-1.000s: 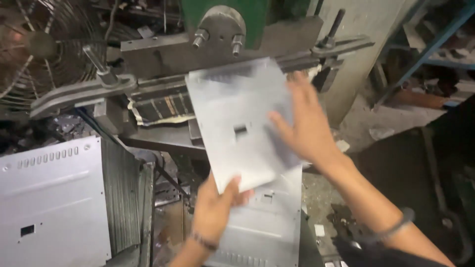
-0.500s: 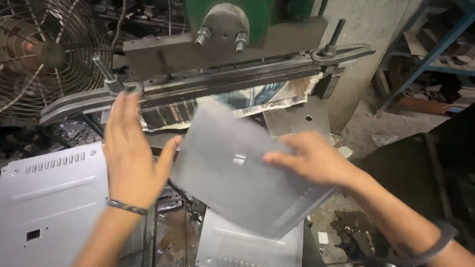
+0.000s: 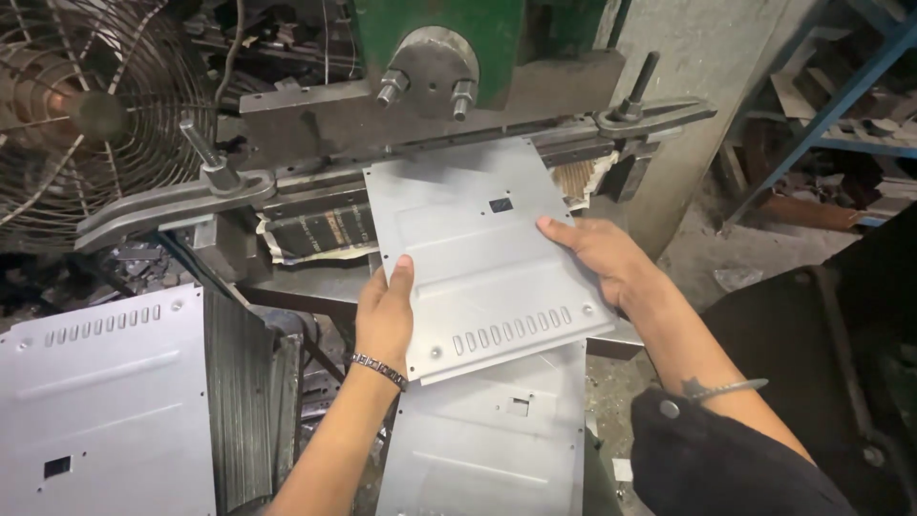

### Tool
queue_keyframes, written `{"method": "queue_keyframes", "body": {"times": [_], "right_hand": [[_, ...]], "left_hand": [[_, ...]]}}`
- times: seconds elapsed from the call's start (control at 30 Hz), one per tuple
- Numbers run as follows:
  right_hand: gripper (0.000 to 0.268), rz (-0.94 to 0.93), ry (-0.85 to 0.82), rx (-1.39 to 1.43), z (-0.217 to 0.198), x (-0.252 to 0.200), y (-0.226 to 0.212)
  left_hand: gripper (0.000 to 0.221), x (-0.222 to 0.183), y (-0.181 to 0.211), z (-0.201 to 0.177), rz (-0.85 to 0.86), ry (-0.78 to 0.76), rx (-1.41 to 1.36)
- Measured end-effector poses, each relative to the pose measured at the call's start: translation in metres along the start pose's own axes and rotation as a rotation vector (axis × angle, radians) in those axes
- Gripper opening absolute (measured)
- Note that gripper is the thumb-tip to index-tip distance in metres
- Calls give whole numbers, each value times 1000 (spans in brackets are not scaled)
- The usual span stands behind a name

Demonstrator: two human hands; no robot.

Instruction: Positioning metal sheets into a machine press to bend them and then stacking the completed parts.

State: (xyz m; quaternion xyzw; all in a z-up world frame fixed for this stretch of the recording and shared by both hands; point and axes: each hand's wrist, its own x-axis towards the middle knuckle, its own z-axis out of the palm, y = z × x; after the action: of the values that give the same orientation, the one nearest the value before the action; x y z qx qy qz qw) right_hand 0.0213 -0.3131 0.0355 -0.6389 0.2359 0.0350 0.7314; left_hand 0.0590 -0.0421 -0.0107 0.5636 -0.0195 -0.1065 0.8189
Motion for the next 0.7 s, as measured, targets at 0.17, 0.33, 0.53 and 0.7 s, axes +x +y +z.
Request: {"method": "queue_keyframes", "body": {"times": [0.17, 0.33, 0.53, 0.7], "right_hand": [[50, 37, -22, 3, 3, 5, -14], [50, 49, 4, -52, 1, 8, -11], [50, 43, -39, -33, -3, 12, -9], [49, 42, -44, -12, -5, 14, -8]], "left_hand": [[42, 3, 16, 7, -57, 49, 68], [42, 5, 11, 6, -61, 25, 16], [40, -3, 25, 12, -74, 31, 5], [41, 0, 20, 10, -96, 38, 12]]}}
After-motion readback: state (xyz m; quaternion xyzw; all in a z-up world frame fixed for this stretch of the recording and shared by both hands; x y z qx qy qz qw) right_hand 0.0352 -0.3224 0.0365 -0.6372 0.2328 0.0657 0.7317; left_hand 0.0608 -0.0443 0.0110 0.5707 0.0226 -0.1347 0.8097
